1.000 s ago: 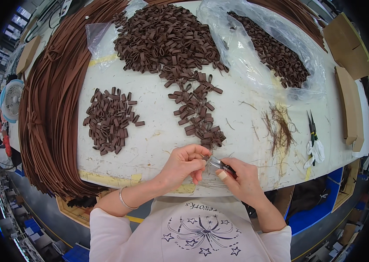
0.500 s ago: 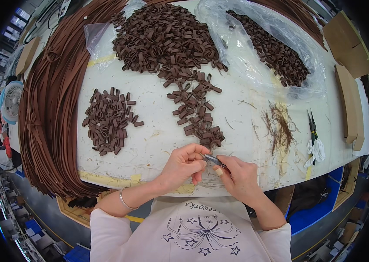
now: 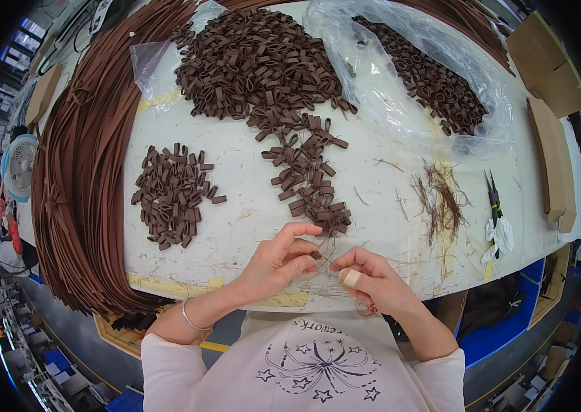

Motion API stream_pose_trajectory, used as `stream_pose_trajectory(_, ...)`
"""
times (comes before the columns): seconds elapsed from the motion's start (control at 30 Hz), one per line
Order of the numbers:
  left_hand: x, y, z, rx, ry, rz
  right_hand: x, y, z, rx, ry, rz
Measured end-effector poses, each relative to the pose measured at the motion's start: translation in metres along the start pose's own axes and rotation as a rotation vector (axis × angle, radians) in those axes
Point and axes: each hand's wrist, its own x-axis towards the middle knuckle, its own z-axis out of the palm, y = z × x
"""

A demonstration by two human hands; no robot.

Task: The person uses pliers to trim small brown leather pieces on a white workbench. They repeatedly pick up individual pieces, hold them with the pliers, and trim the ends, dropping the finished pieces into a growing pile. The workspace contains large bundles of leather strips and plastic bags of pre-cut pieces.

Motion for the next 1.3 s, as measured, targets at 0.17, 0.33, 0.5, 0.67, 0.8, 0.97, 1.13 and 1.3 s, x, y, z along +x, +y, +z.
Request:
stream_pose_trajectory(0.17,0.001,-0.004,0.001,0.069,0.006,0.083,0.003,0.001,0.002,0.082,-0.041,-0.042)
stream_pose_trajectory(0.33,0.000,-0.009,0.002,0.106,0.031,0.147,0.004,0.006,0.001,0.131,-0.067,-0.074)
stream_pose_trajectory(0.5,-0.002,-0.012,-0.002,0.404,0.064,0.408,0.004,0.008,0.000,-0.029,0.037,-0.181)
stream_pose_trajectory(0.67,-0.010,-0.015,-0.007,-0.060,0.134,0.276,-0.004,-0.007,-0.001,-0.691,0.216,-0.364)
stream_pose_trajectory(0.8,-0.013,-0.006,-0.020,-0.362,0.115,0.163,0.000,-0.006,-0.001,-0.952,0.283,-0.514)
stream_pose_trajectory(0.97,-0.026,0.009,-0.054,-0.389,0.252,0.099,-0.004,-0.014,0.002,-1.023,0.351,-0.470)
stream_pose_trajectory(1.13,-0.036,0.018,-0.106,1.291,0.740,0.050,-0.004,-0.013,-0.003,-1.165,0.414,-0.530)
stream_pose_trajectory(1.3,-0.015,0.037,-0.069,1.212,0.552,0.520,0.009,-0.015,-0.001,-1.292,0.493,-0.542)
